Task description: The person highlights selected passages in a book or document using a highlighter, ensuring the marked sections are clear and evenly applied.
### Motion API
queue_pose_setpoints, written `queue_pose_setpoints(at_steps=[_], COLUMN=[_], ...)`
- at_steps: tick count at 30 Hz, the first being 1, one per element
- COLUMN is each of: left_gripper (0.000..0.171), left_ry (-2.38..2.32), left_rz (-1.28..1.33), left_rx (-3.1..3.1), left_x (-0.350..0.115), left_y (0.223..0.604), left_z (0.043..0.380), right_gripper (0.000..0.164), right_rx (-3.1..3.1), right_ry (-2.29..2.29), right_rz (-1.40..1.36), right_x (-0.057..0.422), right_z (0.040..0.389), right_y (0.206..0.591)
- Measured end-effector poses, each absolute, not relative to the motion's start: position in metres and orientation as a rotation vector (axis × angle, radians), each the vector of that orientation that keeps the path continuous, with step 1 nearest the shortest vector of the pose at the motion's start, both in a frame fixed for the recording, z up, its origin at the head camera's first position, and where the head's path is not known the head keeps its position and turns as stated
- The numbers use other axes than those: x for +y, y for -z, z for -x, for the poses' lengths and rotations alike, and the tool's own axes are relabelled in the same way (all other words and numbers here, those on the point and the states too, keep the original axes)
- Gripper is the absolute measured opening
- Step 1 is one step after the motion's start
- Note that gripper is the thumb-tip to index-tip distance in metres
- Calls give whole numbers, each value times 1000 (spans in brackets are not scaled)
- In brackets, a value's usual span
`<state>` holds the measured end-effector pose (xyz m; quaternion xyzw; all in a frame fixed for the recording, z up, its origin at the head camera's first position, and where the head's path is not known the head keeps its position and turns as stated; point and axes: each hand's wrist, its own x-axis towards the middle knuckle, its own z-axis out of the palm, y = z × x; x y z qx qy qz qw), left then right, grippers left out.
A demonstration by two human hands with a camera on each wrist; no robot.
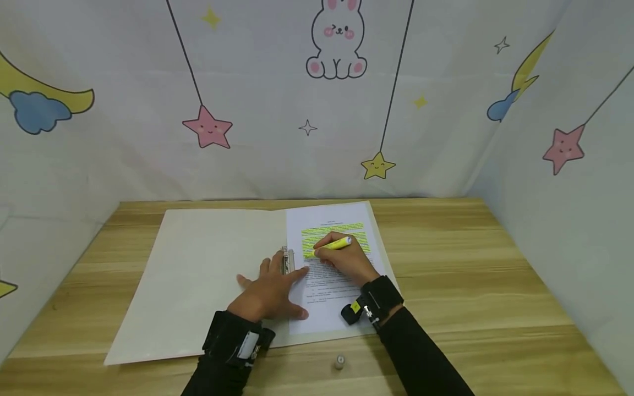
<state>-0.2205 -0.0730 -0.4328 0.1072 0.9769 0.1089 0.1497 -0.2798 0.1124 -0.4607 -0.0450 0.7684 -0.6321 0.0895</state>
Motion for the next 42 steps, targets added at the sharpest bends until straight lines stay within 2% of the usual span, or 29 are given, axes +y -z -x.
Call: queue_pose_setpoints(at_steps=[7,18,26,42], left_gripper=[90,91,90,90], left_ry=[-326,-316,-307,-337], left_rz=[-329,-305,-309,-322], left_rx=[2794,2787,2786,2797], left_x=[-71,-73,-72,-73], left_y=[434,433,432,434], left_z=[224,224,223,222], right_gripper=[12,15,4,4], right_rx=[2367,2387,2488,2506], right_ry=[1847,1793,1743,1736], right_rz=[162,165,146,153], right_x=[112,107,105,107], right_z=[281,283,282,278], right_y=[463,465,466,461])
